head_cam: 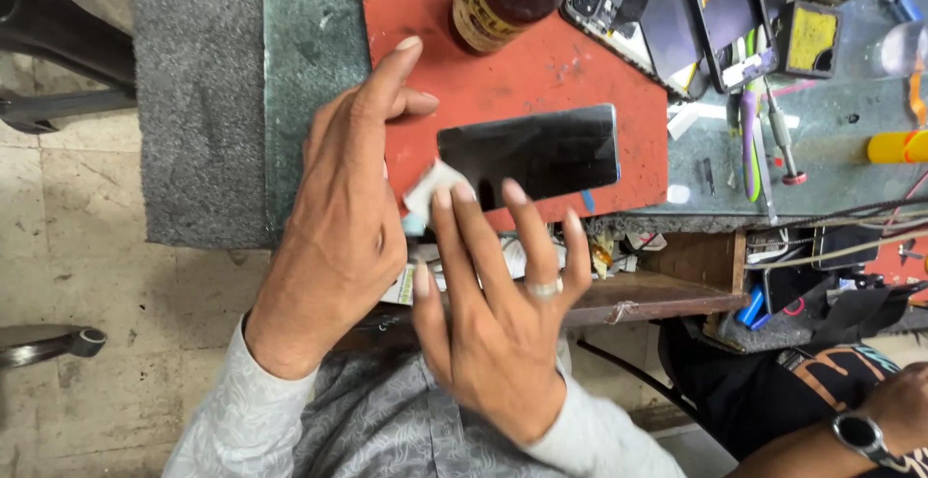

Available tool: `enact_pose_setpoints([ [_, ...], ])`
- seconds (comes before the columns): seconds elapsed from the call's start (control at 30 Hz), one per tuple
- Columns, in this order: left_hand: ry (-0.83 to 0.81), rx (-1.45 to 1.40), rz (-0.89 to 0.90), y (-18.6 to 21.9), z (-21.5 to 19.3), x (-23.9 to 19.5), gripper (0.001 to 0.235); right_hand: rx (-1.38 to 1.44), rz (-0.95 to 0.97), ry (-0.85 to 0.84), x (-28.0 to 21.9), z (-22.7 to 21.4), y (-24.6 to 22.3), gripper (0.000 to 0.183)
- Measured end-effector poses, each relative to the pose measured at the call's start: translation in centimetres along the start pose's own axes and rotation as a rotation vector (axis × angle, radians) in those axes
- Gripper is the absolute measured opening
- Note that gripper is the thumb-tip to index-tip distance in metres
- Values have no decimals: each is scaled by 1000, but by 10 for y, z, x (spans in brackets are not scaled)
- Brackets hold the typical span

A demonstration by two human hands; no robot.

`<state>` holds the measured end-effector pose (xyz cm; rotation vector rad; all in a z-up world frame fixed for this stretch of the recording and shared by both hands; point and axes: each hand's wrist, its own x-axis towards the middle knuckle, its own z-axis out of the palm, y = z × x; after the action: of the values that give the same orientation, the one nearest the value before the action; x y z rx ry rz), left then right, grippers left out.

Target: The person wipes the screen of a smartphone with a white cloth, then applies liquid from a brown bottle and continues wiping the screen repeatedly. The person also wipes the edges and back of the phone.

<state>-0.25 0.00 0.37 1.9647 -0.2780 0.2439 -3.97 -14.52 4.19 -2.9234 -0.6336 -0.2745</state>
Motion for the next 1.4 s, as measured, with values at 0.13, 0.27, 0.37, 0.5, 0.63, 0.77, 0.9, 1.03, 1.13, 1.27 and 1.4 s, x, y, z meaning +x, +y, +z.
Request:
enact_pose_setpoints([
  [0.13,14,-43,0,-3,0,-2,73,1,12,33,1,8,3,49],
  [0.27,42,-16,1,-2,0,-4,62,5,28,38,1,14,3,51],
  [0.37,59,-54,-1,-1,-1,-1,59,4,8,13,-2,-1,-5,54],
  [0.5,71,-50,33,2,-2,3,62,37,11,27,11,-8,-5,50],
  [0.63,66,-42,-15,4,-2,-1,60,53,25,43,13,4,0,50],
  [0.77,89,-16,33,4,-1,1,63,33,4,15,-5,-1,-2,54],
  [0.9,75,-8,31,0,1,0,63,34,-9,32,-11,4,7,51],
  [1.03,60,-11,2,0,3,-3,63,40,19,39,-1,21,13,52],
  [1.13,74,30,33,3,4,-1,64,60,52,49,3,25,15,53],
  [1.27,62,36,25,5,4,0,61,13,147,83,2,21,35,52],
  [1.4,51,61,34,4,4,0,56,-91,309,99,1,16,67,49],
])
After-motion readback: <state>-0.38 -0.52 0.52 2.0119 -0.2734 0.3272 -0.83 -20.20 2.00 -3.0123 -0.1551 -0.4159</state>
